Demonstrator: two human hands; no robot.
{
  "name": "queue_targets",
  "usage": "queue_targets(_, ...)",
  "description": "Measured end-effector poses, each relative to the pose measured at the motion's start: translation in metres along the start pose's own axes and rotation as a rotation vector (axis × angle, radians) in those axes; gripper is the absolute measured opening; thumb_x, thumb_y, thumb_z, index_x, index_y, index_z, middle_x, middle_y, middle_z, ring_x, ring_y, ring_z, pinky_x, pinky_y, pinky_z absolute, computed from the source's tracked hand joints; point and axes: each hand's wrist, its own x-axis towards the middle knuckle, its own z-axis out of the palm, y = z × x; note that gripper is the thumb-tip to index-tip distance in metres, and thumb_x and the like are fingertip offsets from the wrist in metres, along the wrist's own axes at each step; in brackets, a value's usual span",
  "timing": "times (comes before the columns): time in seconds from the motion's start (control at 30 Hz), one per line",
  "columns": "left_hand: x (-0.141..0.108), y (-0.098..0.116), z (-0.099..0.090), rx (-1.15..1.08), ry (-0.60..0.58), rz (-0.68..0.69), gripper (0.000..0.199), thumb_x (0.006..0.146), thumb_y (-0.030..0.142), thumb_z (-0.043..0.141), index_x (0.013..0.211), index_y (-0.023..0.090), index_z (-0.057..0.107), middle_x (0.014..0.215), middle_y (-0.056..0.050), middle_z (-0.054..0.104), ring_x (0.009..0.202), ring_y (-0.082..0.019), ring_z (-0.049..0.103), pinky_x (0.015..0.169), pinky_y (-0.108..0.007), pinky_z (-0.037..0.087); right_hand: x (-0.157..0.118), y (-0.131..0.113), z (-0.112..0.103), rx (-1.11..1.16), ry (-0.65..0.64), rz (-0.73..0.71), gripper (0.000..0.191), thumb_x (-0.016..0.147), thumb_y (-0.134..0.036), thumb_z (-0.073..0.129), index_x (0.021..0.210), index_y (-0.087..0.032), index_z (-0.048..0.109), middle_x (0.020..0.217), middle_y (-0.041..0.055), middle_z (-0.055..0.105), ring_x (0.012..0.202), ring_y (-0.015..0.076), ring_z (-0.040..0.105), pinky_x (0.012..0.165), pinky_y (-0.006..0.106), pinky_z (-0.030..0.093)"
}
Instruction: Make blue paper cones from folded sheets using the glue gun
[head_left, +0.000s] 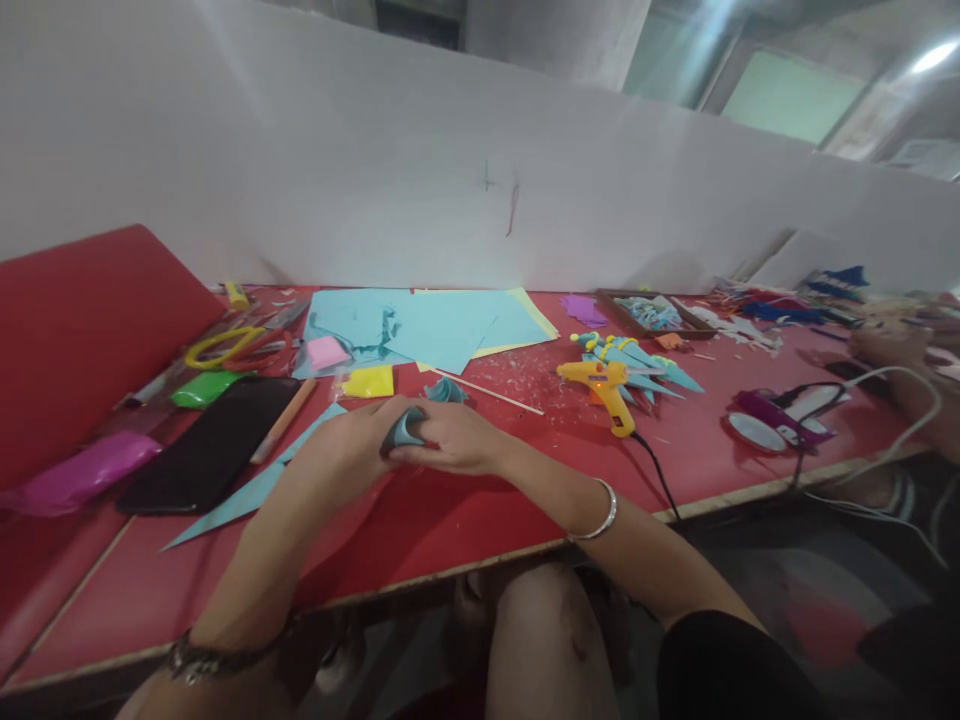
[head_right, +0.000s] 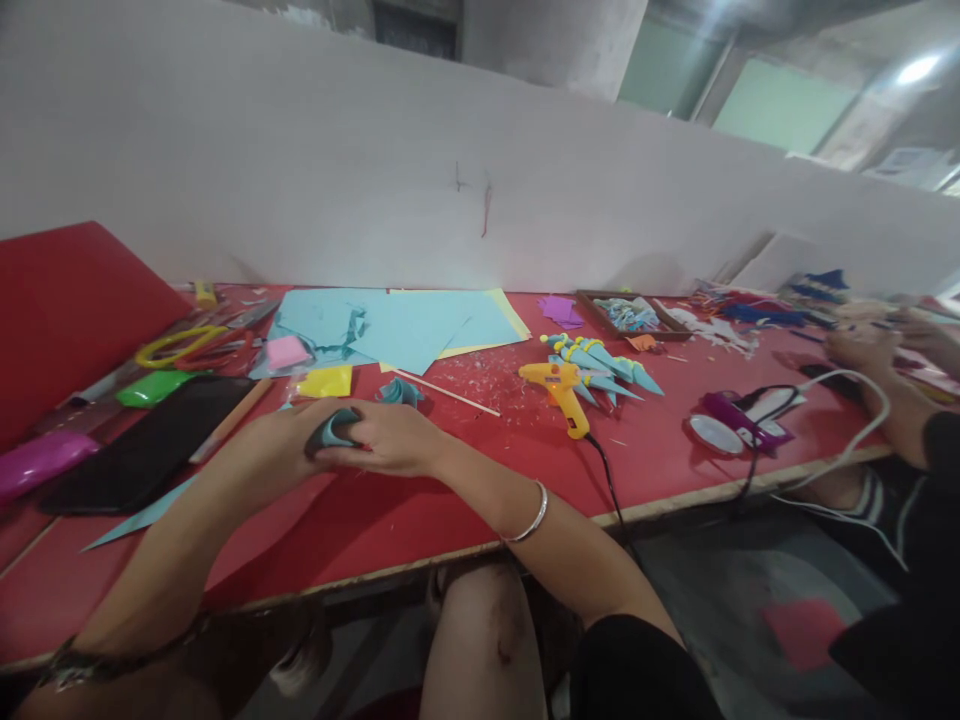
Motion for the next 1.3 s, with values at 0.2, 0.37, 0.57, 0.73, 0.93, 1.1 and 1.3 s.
queue_targets(0.2, 0.002, -0.009, -0.012, 0.069, -0.121, -0.072, 0.025, 0.080, 0.038, 0.042, 0.082, 0.019, 0.058, 0.071, -0.006, 0.066, 0.065, -0.020, 0.061, 0.052, -0.024, 0.035, -0.003, 0.005, -0.002, -0.044, 0.060, 0.065, 0.040, 0.088, -0.045, 0.035, 0.078, -0.014, 0.059, 0.094, 0.0087, 0.055, 0.088, 0.0165, 0.052, 0.077, 0.029, 0.041)
queue_targets(0.37, 0.001, -0.014, -0.014, 0.008, -0.201, -0.049, 0.029, 0.075, 0.043, 0.047, 0.060, 0.019, 0.056, 0.056, -0.003, 0.061, 0.054, -0.018, 0.055, 0.049, -0.025, 0.029, -0.006, 0.010, -0.004, 0.133, 0.032, -0.022, 0.031, 0.084, -0.042, 0.045, 0.090, -0.016, 0.059, 0.093, 0.0058, 0.056, 0.089, 0.0150, 0.050, 0.081, 0.026, 0.040)
queue_targets(0.57, 0.000, -0.006, -0.008, -0.090, -0.180, -0.026, 0.020, 0.077, 0.031, 0.043, 0.074, 0.019, 0.059, 0.060, -0.002, 0.061, 0.055, -0.016, 0.055, 0.049, -0.024, 0.029, -0.005, 0.012, -0.005, 0.176, -0.045, -0.058, 0.024, 0.080, -0.033, 0.050, 0.090, -0.014, 0.061, 0.093, 0.0049, 0.057, 0.087, 0.0136, 0.051, 0.082, 0.024, 0.040)
queue_targets(0.73, 0.004, 0.003, -0.002, -0.140, -0.215, -0.073, 0.035, 0.076, 0.019, 0.041, 0.109, 0.019, 0.052, 0.074, -0.004, 0.065, 0.064, -0.019, 0.060, 0.055, -0.024, 0.036, -0.003, 0.008, -0.004, 0.137, -0.066, -0.037, 0.019, 0.079, -0.027, 0.052, 0.089, -0.013, 0.062, 0.100, 0.0076, 0.055, 0.093, 0.0146, 0.051, 0.087, 0.026, 0.039)
queue_targets(0.93, 0.001, -0.007, 0.010, -0.148, -0.158, -0.091, 0.039, 0.080, 0.025, 0.037, 0.117, 0.016, 0.043, 0.084, -0.009, 0.066, 0.075, -0.022, 0.062, 0.060, -0.027, 0.040, -0.011, 0.012, -0.009, 0.110, 0.019, 0.011, 0.022, 0.082, -0.031, 0.048, 0.089, -0.014, 0.062, 0.100, 0.0084, 0.056, 0.089, 0.0142, 0.052, 0.082, 0.027, 0.042)
queue_targets(1.1, -0.002, -0.018, 0.012, -0.093, -0.004, -0.119, 0.029, 0.081, 0.032, 0.036, 0.103, 0.018, 0.049, 0.076, -0.006, 0.065, 0.068, -0.021, 0.061, 0.055, -0.025, 0.037, -0.051, 0.010, -0.045, 0.019, 0.075, 0.237, 0.027, 0.085, -0.028, 0.042, 0.105, -0.019, 0.059, 0.101, 0.0068, 0.060, 0.091, 0.0145, 0.055, 0.081, 0.028, 0.040)
queue_targets(1.3, 0.001, -0.009, 0.002, -0.134, 0.280, -0.185, 0.019, 0.076, 0.032, 0.045, 0.088, 0.020, 0.054, 0.062, 0.000, 0.060, 0.058, -0.017, 0.056, 0.048, -0.024, 0.033, -0.140, 0.014, -0.094, -0.184, -0.032, 0.842, 0.031, 0.080, -0.043, 0.044, 0.066, -0.019, 0.059, 0.068, 0.0026, 0.063, 0.064, 0.0152, 0.056, 0.059, 0.026, 0.037)
